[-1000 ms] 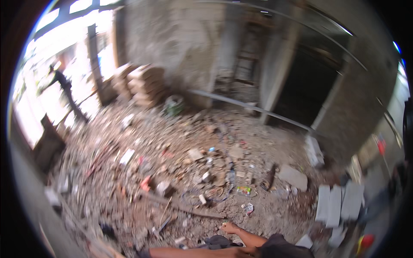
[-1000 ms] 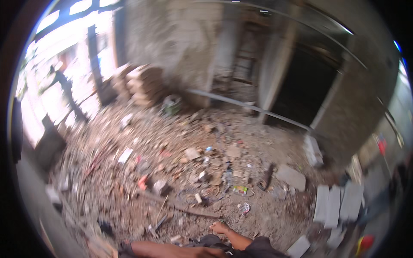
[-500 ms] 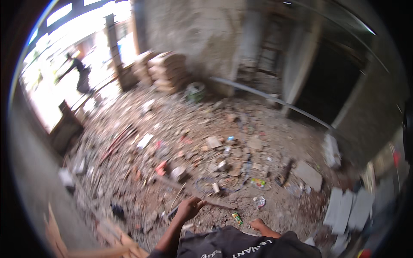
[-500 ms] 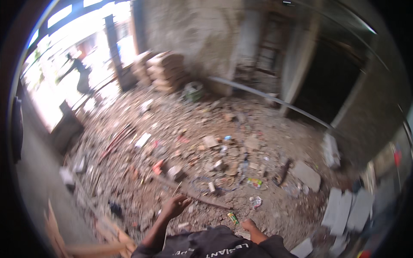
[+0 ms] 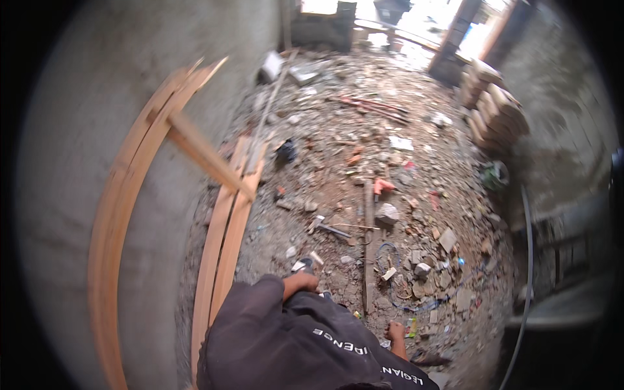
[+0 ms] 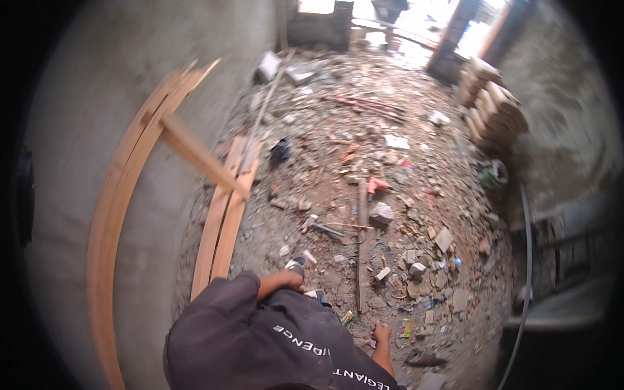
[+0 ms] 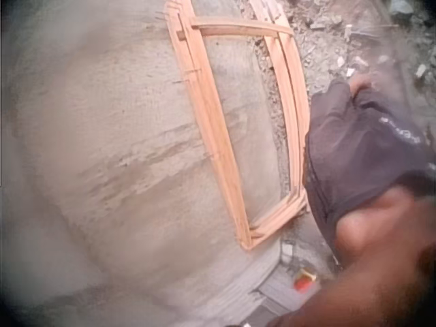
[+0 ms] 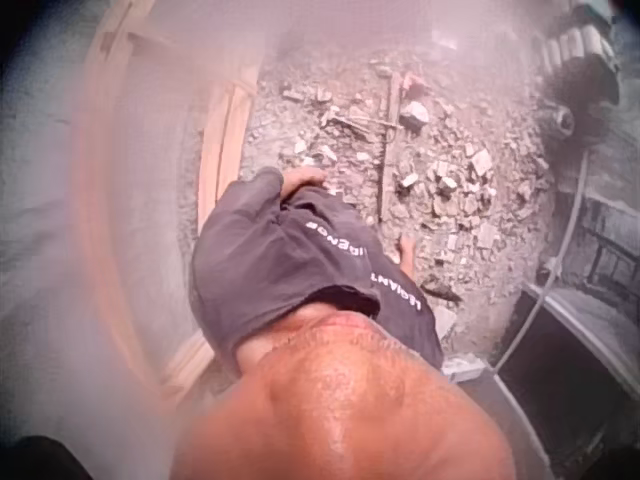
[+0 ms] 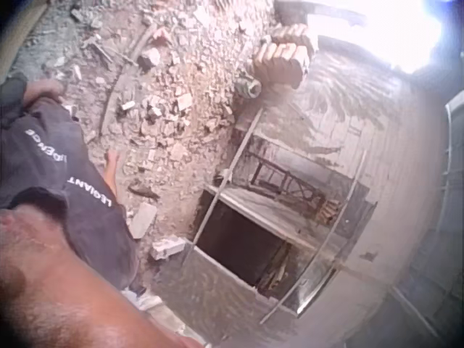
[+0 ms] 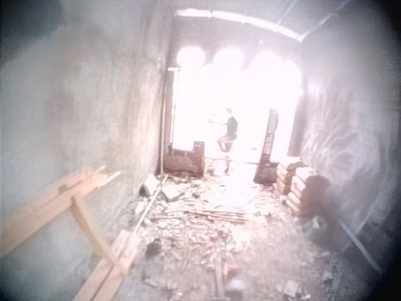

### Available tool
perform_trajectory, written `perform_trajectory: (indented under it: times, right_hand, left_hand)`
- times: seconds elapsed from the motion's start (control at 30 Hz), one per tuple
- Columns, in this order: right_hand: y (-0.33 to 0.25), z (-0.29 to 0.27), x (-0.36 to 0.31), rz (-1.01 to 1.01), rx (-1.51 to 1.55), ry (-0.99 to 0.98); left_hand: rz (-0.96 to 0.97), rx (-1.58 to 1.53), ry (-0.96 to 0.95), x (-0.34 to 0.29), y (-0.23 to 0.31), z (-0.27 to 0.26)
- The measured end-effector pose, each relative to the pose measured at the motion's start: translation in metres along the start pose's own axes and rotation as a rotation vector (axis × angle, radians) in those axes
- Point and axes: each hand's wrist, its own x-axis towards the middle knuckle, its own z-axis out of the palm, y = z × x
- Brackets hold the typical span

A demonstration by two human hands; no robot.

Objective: The person hammers nails into a curved wooden frame using a hammer. They then lift the assembled frame and position it upright against a wall in a construction area.

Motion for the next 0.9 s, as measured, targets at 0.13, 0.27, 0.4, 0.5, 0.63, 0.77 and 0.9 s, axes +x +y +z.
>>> perform_trajectory:
  times: [0.13,0.27,0.4,0.5,0.63,0.77,0.9]
  right_hand:
    - [-0.053,0.012,0.015,-0.061,-0.041,-0.124]
    - [-0.083,0.041,0.020,-0.112,-0.140,-0.278]
    - [-0.099,0.075,0.036,-0.154,-0.175,-0.398]
    - [-0.120,0.091,0.021,-0.208,-0.224,-0.441]
    - [-0.125,0.099,0.018,-0.172,-0.286,-0.440]
    - [-0.122,0.111,0.013,-0.156,-0.284,-0.395]
    - [-0.117,0.135,-0.003,-0.121,-0.254,-0.412]
  left_hand:
    - [-0.128,-0.316,0.180,-0.065,0.012,-0.016]
    - [-0.384,-0.738,0.678,-0.114,-0.032,0.019]
    - [-0.747,-0.947,0.909,-0.178,-0.082,0.074]
    - [-0.919,-1.112,1.016,-0.222,-0.096,0.106]
    - [-1.070,-1.319,1.166,-0.253,-0.111,0.153]
    - [-1.113,-1.408,1.297,-0.272,-0.133,0.183]
    - [-1.082,-1.420,1.365,-0.305,-0.169,0.200]
